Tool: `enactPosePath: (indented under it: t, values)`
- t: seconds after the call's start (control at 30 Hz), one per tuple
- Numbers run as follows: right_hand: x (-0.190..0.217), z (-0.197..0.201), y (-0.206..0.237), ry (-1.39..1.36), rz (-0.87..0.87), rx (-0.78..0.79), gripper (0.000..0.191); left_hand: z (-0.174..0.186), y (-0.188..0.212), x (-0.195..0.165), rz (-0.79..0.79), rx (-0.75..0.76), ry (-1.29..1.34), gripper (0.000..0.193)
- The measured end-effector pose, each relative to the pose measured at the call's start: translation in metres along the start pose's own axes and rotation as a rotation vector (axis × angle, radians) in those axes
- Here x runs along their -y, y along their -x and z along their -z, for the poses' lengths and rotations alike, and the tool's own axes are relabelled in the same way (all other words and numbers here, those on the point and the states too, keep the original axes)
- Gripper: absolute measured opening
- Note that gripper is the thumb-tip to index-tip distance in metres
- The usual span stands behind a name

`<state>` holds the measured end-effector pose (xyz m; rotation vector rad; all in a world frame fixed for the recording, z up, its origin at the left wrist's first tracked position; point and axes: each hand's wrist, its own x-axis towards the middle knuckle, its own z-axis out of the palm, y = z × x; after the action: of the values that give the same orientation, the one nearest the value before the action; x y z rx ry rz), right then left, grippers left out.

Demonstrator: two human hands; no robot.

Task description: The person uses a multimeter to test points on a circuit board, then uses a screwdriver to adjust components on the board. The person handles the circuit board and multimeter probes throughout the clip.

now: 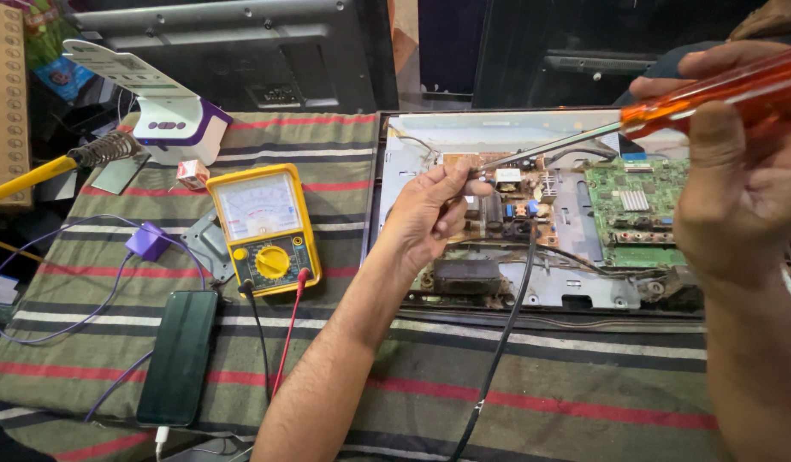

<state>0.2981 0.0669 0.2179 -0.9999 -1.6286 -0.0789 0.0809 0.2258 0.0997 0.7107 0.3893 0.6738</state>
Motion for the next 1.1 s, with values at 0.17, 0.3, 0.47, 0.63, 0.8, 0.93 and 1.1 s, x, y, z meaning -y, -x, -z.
enactPosePath:
  t: [0.17,0.3,0.47,0.63,0.8,0.93,1.1]
  values:
    - [0.021,0.013,-0.007,0.049,-0.147,0.073,0.022,-0.004,0.002,-0.004,0.039,-0.015,-0.001,0.021]
    - [0.014,0.016,-0.007,-0.044,-0.179,-0.021,0.025,-0.015,0.009,-0.006,0.061,0.01,-0.086,0.037]
    - [-0.012,0.034,0.0,-0.013,-0.256,-0.07,0.022,-0.011,0.008,-0.013,0.001,-0.226,-0.148,0.035]
    - [-0.048,0.043,-0.012,0.235,-0.033,0.052,0.013,0.023,0.0,-0.03,-0.181,-0.335,0.125,0.045]
    - [-0.073,0.032,-0.033,0.42,0.18,0.085,0.024,0.041,-0.003,-0.039,-0.248,-0.361,0.178,0.051]
    - [-0.081,0.02,-0.035,0.402,0.087,0.084,0.032,0.045,0.0,-0.04,-0.277,-0.302,0.169,0.047]
    - [-0.086,0.014,-0.034,0.347,0.097,0.082,0.035,0.046,0.001,-0.04,-0.283,-0.296,0.195,0.045]
